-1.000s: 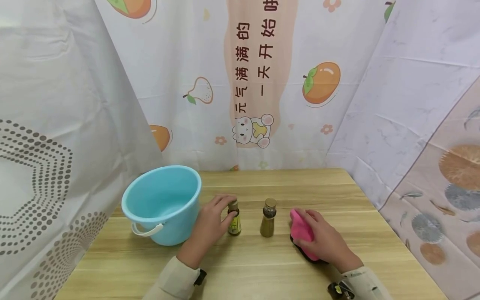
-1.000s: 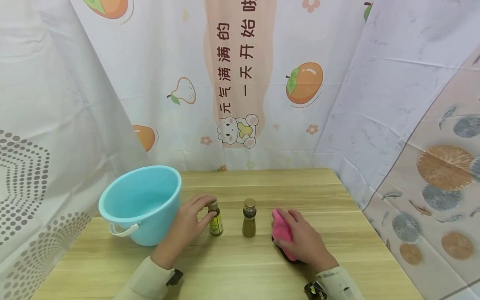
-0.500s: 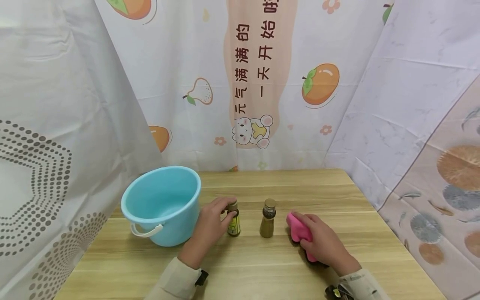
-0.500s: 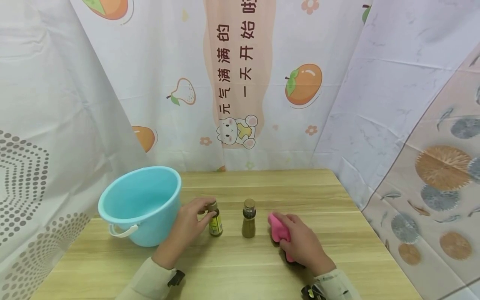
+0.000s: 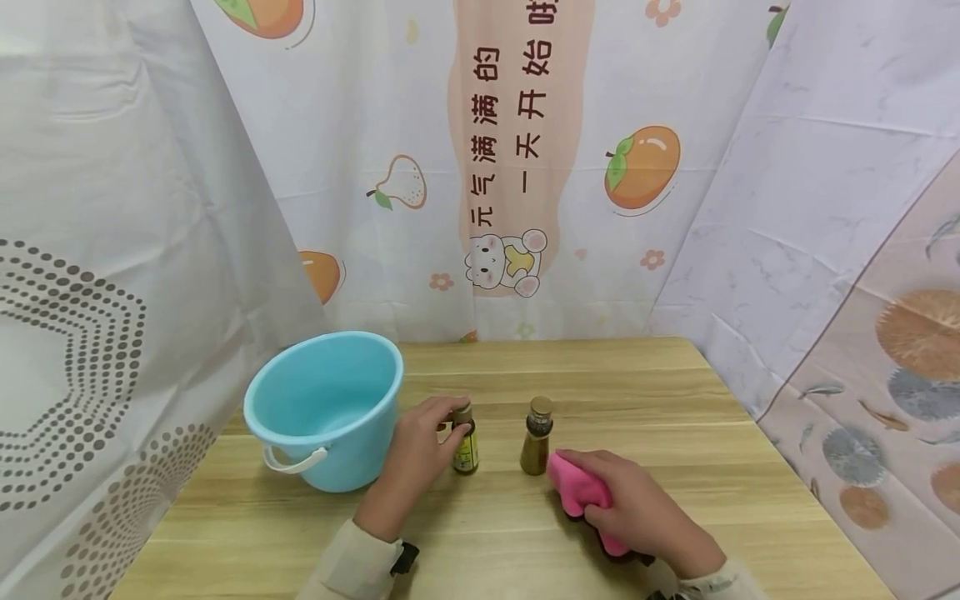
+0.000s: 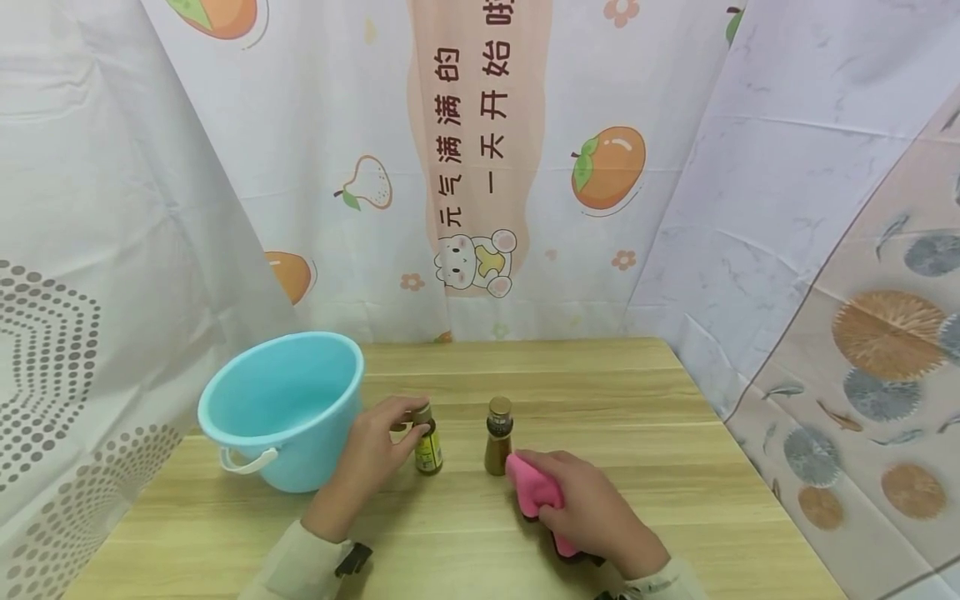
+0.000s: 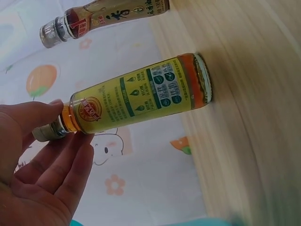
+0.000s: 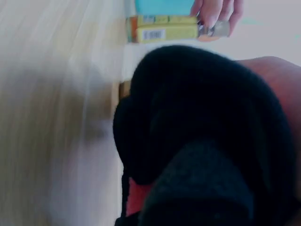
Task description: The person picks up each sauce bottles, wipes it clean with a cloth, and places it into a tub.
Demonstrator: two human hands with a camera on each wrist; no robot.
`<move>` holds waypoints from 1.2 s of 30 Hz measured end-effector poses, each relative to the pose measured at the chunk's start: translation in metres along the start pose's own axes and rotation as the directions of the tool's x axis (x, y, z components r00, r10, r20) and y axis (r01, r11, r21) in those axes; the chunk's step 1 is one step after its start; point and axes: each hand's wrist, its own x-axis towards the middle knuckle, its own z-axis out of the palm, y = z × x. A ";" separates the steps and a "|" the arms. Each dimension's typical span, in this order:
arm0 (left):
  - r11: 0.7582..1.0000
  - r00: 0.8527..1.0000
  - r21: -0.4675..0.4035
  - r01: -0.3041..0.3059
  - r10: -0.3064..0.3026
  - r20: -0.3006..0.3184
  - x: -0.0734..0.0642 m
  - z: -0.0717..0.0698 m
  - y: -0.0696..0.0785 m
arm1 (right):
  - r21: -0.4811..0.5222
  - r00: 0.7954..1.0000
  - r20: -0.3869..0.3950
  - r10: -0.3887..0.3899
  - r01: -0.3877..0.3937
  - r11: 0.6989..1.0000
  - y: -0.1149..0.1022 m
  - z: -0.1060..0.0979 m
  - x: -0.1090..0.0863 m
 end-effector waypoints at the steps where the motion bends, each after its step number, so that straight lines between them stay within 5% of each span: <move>1: 1.000 1.000 -0.015 0.007 -0.007 -0.002 0.000 0.000 0.001 | 0.014 1.000 0.009 -0.020 0.020 1.000 -0.003 0.001 0.000; 9: 0.994 0.996 -0.078 0.076 -0.079 -0.039 -0.002 0.002 0.001 | 0.111 0.993 0.021 -0.116 0.113 0.987 -0.017 0.019 0.014; 24: 0.999 0.988 -0.035 -0.027 0.021 -0.156 -0.007 0.007 -0.006 | 0.085 0.998 0.011 -0.060 0.059 0.995 -0.023 0.033 0.033; 36: 0.997 0.989 -0.058 -0.043 0.034 -0.145 -0.012 0.004 -0.002 | 0.156 1.000 -0.005 0.009 -0.008 0.988 -0.036 0.039 0.045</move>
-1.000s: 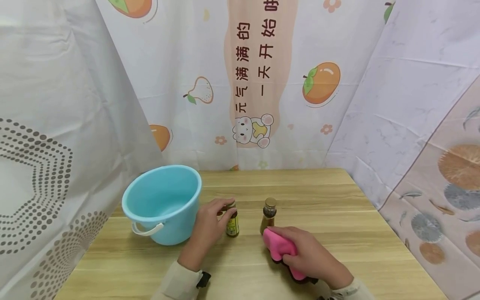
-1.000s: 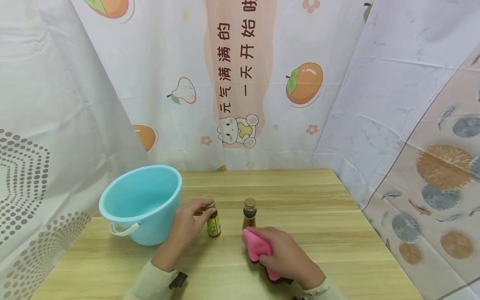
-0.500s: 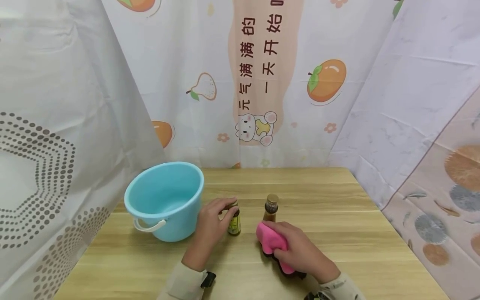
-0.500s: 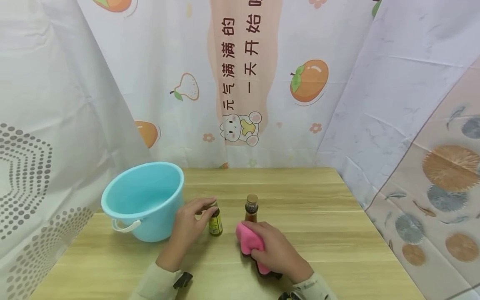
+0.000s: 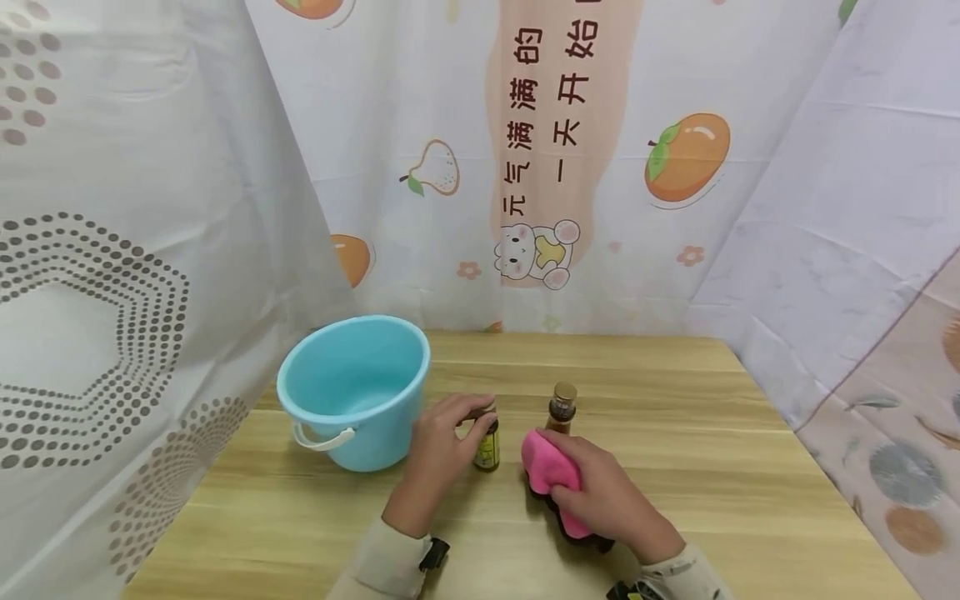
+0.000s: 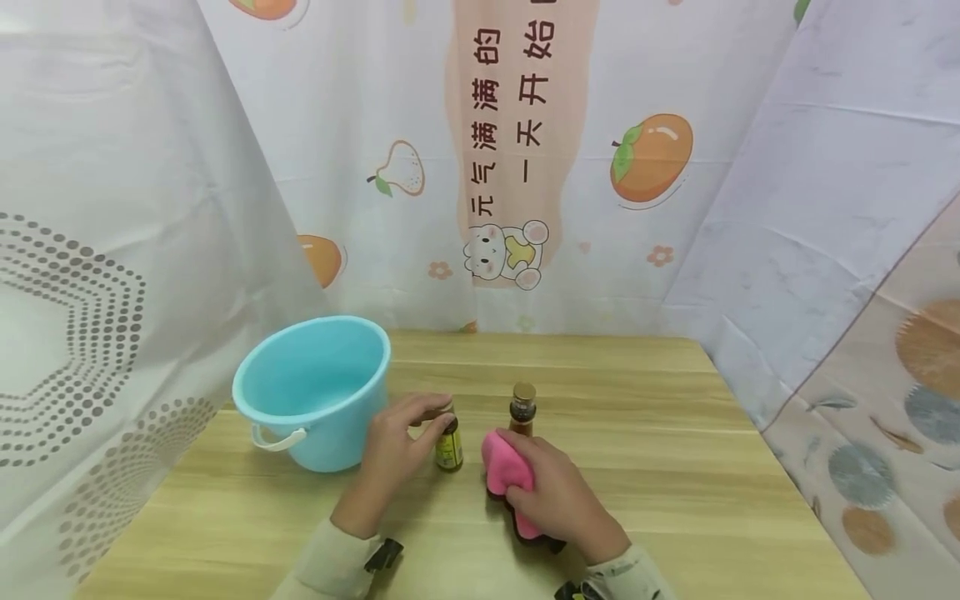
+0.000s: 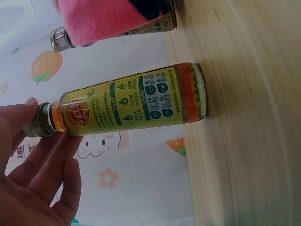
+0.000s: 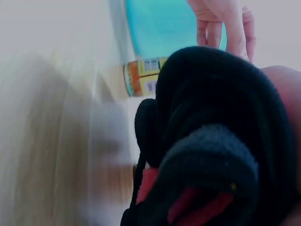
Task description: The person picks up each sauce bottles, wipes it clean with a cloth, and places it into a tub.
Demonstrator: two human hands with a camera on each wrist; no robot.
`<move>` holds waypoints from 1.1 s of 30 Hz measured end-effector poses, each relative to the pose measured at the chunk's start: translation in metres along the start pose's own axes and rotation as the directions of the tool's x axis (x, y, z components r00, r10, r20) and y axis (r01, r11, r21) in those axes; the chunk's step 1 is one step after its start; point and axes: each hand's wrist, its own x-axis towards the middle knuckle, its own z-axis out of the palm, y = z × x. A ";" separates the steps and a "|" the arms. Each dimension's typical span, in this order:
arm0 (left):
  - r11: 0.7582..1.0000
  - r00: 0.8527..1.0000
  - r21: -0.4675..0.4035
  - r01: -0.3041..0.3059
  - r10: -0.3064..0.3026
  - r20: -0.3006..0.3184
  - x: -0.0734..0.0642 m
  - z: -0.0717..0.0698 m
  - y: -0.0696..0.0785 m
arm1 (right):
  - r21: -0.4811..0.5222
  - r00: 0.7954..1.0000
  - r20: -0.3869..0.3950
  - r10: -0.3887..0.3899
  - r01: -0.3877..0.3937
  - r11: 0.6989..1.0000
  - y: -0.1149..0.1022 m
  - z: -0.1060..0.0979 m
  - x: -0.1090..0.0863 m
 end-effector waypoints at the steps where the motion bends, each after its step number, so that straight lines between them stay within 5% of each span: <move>1: 1.000 1.000 -0.004 -0.010 0.010 -0.008 0.000 0.000 0.000 | 0.003 1.000 -0.013 -0.005 0.005 1.000 -0.002 0.001 0.001; 9: 1.000 1.000 -0.012 -0.009 0.009 -0.017 -0.003 0.001 0.002 | 0.017 0.991 -0.132 0.015 -0.013 1.000 -0.019 0.014 0.015; 20: 0.997 0.996 -0.039 -0.070 0.067 -0.065 -0.005 0.005 -0.002 | -0.006 0.968 -0.243 -0.065 0.066 0.998 -0.034 0.031 0.027; 33: 0.996 0.997 -0.060 -0.069 0.067 -0.042 -0.007 0.006 -0.003 | -0.011 0.948 -0.244 -0.203 0.206 0.978 -0.031 0.042 0.029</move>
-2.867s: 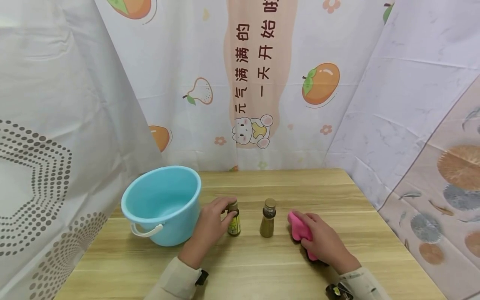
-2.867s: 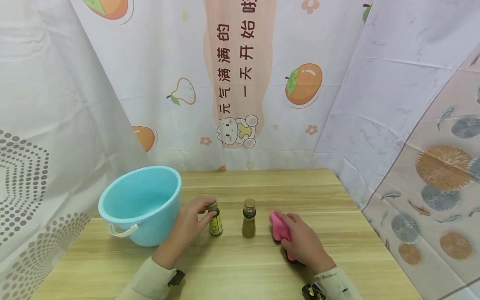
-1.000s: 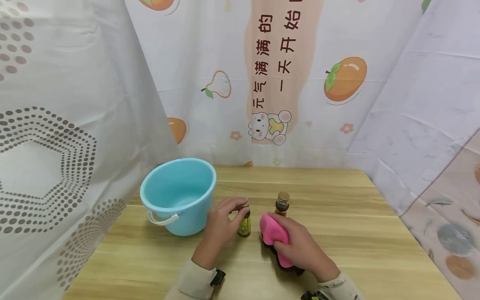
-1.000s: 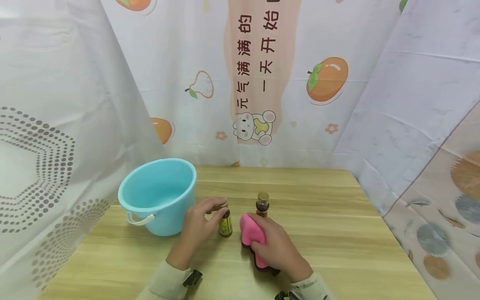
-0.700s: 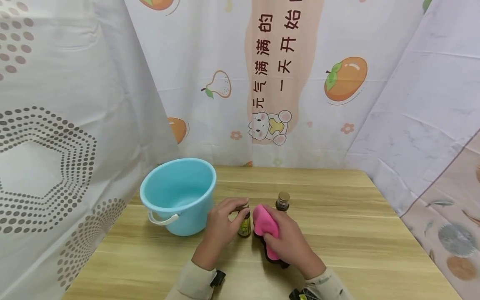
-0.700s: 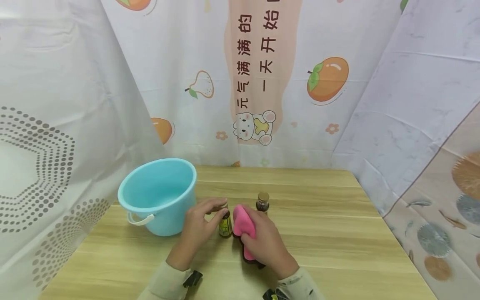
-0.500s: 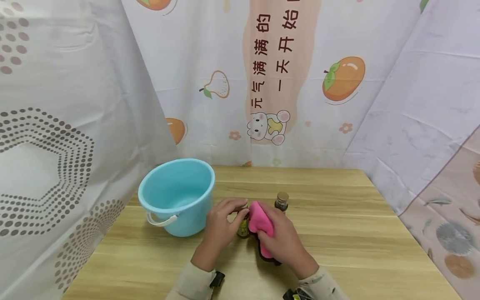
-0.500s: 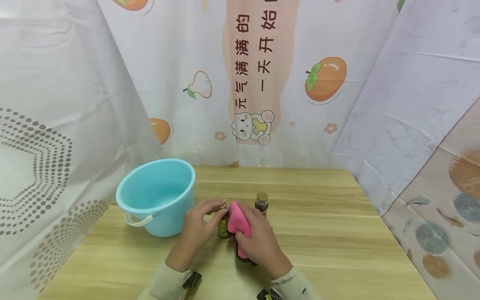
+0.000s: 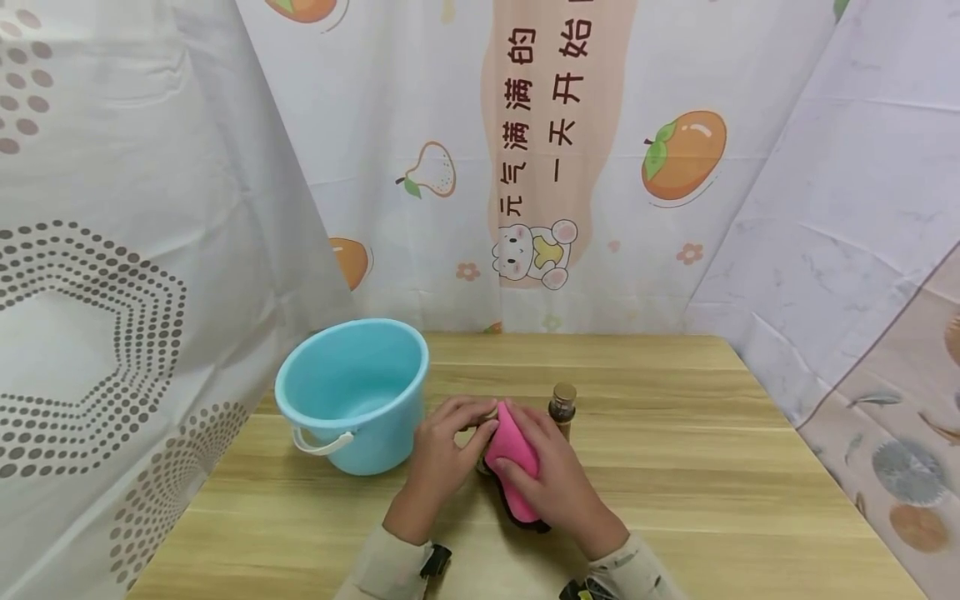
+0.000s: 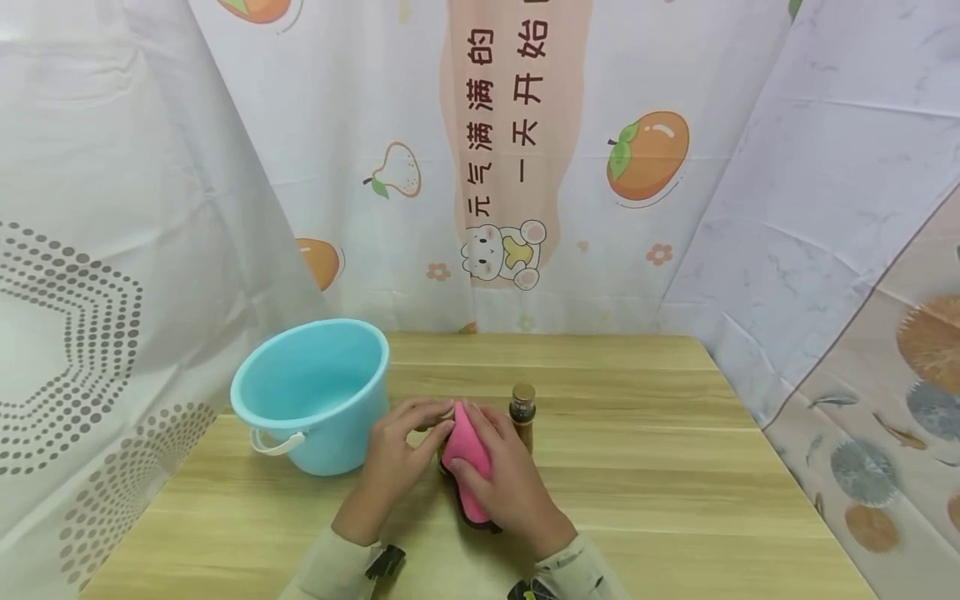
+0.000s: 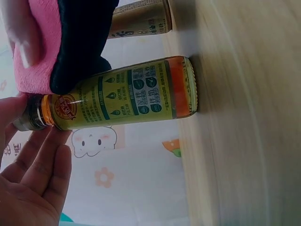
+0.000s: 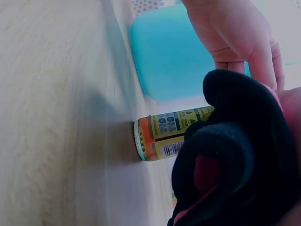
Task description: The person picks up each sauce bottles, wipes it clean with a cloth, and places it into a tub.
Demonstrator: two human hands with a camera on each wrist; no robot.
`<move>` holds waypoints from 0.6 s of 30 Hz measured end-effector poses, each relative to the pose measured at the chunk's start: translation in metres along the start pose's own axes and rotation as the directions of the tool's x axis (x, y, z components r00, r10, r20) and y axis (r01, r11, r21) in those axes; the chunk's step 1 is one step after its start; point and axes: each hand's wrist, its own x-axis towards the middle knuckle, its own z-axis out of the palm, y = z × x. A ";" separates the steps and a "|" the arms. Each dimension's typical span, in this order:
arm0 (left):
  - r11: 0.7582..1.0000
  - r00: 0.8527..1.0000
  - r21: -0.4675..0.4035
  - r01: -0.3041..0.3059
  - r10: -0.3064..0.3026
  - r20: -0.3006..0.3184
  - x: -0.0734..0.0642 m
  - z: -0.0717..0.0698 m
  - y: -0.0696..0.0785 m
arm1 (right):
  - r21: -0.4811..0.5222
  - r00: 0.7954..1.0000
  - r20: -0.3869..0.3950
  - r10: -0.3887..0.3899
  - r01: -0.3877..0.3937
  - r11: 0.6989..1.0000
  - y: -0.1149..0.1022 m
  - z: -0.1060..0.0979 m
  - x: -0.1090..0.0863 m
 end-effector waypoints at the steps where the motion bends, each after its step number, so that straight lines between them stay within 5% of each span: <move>1: 1.000 1.000 -0.001 0.000 0.000 -0.001 0.000 0.000 0.000 | -0.005 1.000 -0.009 -0.012 0.012 1.000 0.001 0.001 0.000; 6: 1.000 1.000 0.001 0.001 -0.001 -0.005 -0.001 0.001 -0.001 | -0.002 0.998 -0.041 -0.050 0.050 0.999 0.004 0.002 -0.001; 18: 1.000 1.000 0.009 -0.009 0.009 -0.020 -0.002 0.002 0.000 | 0.032 1.000 -0.011 0.005 -0.004 0.999 0.008 0.008 -0.005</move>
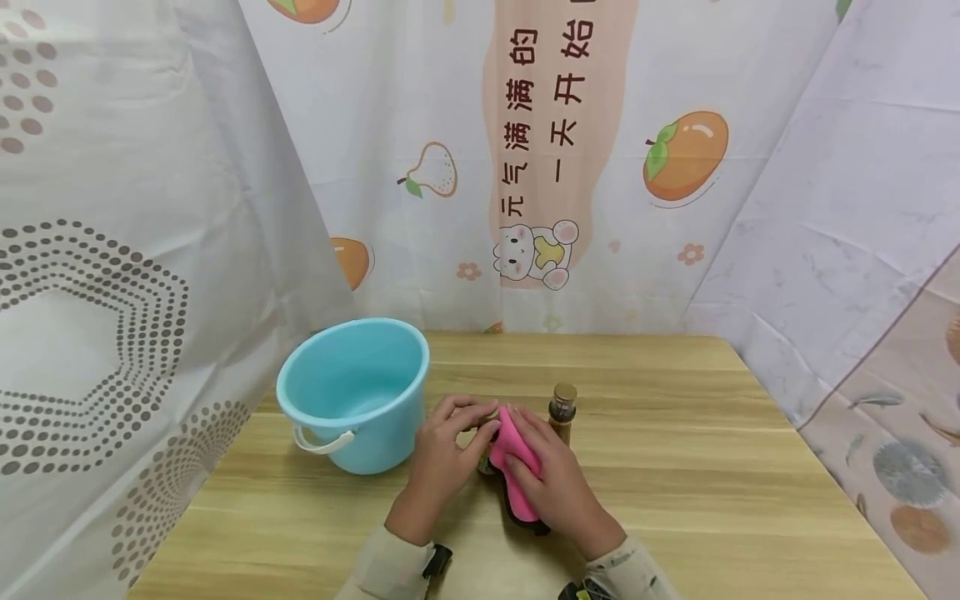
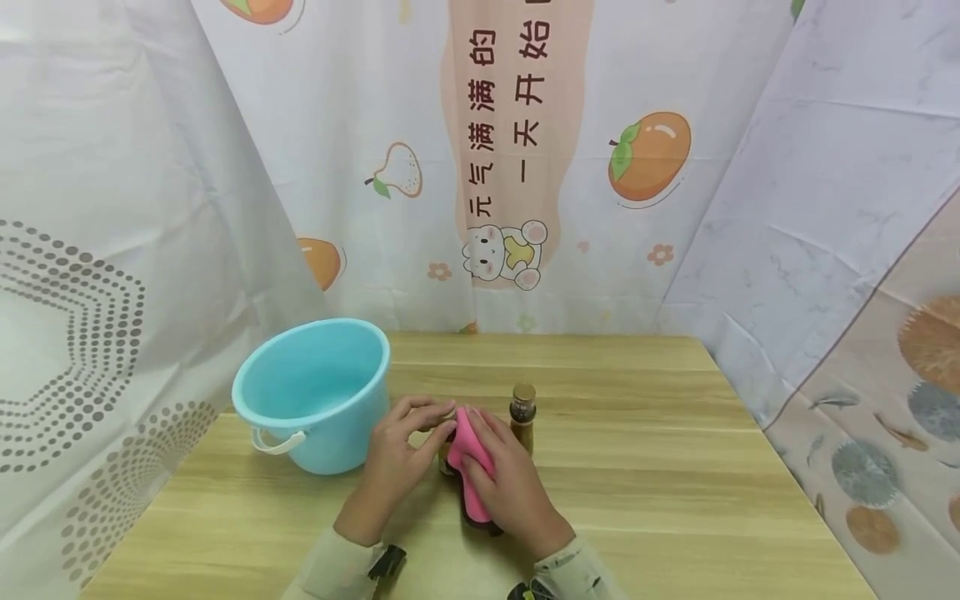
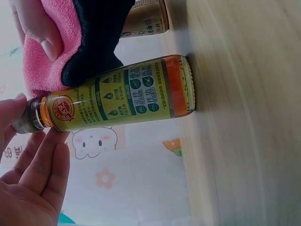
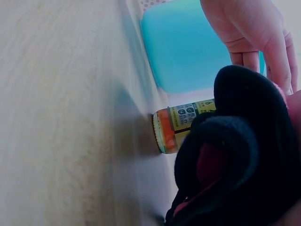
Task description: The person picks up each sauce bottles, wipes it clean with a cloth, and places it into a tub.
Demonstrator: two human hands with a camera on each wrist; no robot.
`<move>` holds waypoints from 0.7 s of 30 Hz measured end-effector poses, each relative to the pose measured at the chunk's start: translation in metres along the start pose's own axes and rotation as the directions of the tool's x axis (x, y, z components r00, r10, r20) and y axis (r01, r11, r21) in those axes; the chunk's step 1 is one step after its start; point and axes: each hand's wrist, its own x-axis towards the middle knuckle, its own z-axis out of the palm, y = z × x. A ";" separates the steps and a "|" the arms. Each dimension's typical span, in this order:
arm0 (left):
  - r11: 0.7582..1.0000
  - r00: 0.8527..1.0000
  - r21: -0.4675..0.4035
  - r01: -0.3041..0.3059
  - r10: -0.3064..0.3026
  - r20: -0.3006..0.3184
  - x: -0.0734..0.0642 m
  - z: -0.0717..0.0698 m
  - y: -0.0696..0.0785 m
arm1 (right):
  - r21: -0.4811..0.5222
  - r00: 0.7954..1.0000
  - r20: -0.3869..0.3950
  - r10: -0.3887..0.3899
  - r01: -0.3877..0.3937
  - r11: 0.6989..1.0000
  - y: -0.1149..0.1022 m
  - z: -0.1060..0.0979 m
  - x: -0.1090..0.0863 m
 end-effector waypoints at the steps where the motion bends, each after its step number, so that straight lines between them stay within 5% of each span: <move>1: 1.000 1.000 -0.001 0.000 0.000 0.000 0.000 0.000 0.000 | 0.000 1.000 0.000 -0.001 0.001 1.000 0.000 0.001 -0.001; 21: 1.000 1.000 -0.014 0.001 -0.001 -0.003 -0.001 0.002 0.000 | 0.081 0.996 0.055 0.069 -0.073 0.994 0.006 0.003 -0.005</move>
